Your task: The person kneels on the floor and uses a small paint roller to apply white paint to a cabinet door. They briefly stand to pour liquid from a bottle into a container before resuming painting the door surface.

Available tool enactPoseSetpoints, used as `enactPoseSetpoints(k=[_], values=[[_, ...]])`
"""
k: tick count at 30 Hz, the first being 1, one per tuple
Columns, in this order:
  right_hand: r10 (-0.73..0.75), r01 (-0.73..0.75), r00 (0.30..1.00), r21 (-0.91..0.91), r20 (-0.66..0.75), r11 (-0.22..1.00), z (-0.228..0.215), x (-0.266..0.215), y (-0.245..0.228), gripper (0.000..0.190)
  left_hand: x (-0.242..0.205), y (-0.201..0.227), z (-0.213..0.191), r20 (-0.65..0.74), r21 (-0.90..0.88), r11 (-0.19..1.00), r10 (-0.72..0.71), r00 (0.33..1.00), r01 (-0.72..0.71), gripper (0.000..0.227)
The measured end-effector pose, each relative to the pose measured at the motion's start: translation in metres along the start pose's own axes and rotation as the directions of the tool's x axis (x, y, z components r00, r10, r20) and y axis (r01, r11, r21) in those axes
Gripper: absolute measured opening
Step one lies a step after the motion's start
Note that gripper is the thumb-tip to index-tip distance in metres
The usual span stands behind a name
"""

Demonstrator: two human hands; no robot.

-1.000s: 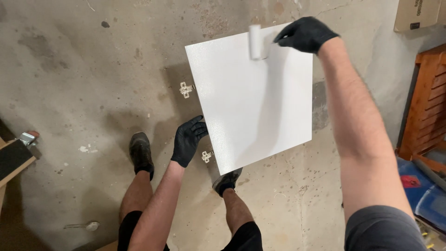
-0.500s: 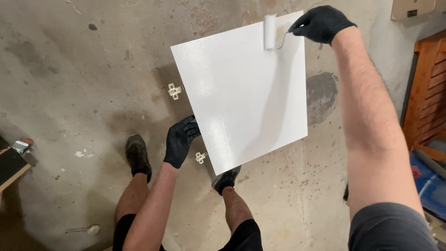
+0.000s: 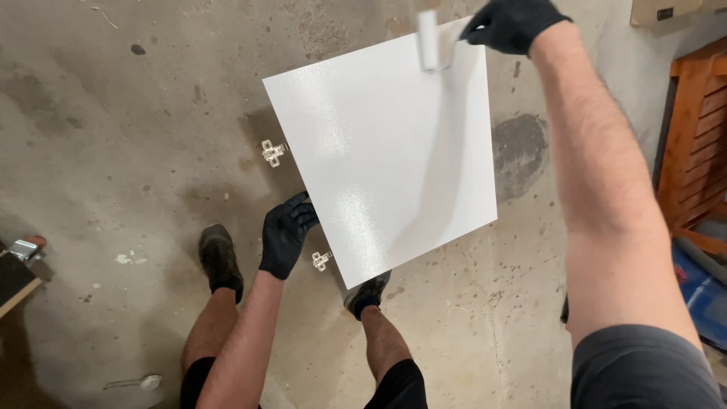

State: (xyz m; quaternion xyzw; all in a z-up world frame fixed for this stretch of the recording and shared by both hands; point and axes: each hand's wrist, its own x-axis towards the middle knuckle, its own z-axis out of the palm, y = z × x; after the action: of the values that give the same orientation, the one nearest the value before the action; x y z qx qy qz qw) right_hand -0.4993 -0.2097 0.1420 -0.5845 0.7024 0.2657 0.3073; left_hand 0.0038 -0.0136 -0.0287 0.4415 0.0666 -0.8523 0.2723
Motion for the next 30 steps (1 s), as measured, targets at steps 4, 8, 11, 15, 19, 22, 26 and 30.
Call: enactPoseSetpoints(k=[4, 8, 11, 15, 19, 22, 26, 30], values=[[0.182, -0.182, 0.983, 0.037, 0.001, 0.983, -0.001, -0.011, 0.013, 0.025, 0.000, 0.000, 0.000, 0.035, 0.006, 1.000, 0.007, 0.999, -0.007, 0.054], [-0.256, 0.260, 0.941, -0.014, -0.222, 0.966, 0.029, 0.028, -0.036, 0.020, 0.001, -0.002, -0.008, 0.063, -0.013, 1.000, 0.004, 0.998, -0.003, 0.059], [-0.462, 0.431, 0.810, -0.167, -0.361, 0.887, 0.053, 0.056, -0.068, 0.017, 0.003, -0.005, -0.011, 0.076, -0.041, 0.999, 0.013, 0.997, -0.010, 0.059], [-0.494, 0.483, 0.778, -0.132, -0.388, 0.866, 0.051, 0.048, 0.004, 0.013, 0.009, -0.011, -0.019, 0.129, -0.054, 0.998, 0.028, 0.991, -0.021, 0.060], [0.015, -0.002, 0.989, 0.089, -0.150, 0.996, 0.050, 0.027, 0.109, 0.025, 0.005, -0.004, -0.011, 0.103, -0.037, 0.999, 0.024, 0.994, -0.021, 0.058], [-0.051, 0.078, 0.974, 0.117, -0.223, 0.990, 0.055, 0.027, 0.108, 0.022, 0.002, -0.001, -0.007, 0.103, -0.023, 0.999, 0.031, 0.994, -0.029, 0.056], [-0.210, 0.249, 0.929, 0.096, -0.304, 0.964, 0.077, 0.057, 0.057, 0.015, 0.001, -0.003, -0.006, 0.136, 0.004, 0.999, 0.050, 0.989, -0.051, 0.059], [-0.191, 0.256, 0.952, 0.282, -0.239, 0.925, 0.062, 0.036, 0.067, 0.018, 0.004, -0.008, -0.015, 0.144, -0.043, 0.998, 0.051, 0.988, -0.045, 0.059]])
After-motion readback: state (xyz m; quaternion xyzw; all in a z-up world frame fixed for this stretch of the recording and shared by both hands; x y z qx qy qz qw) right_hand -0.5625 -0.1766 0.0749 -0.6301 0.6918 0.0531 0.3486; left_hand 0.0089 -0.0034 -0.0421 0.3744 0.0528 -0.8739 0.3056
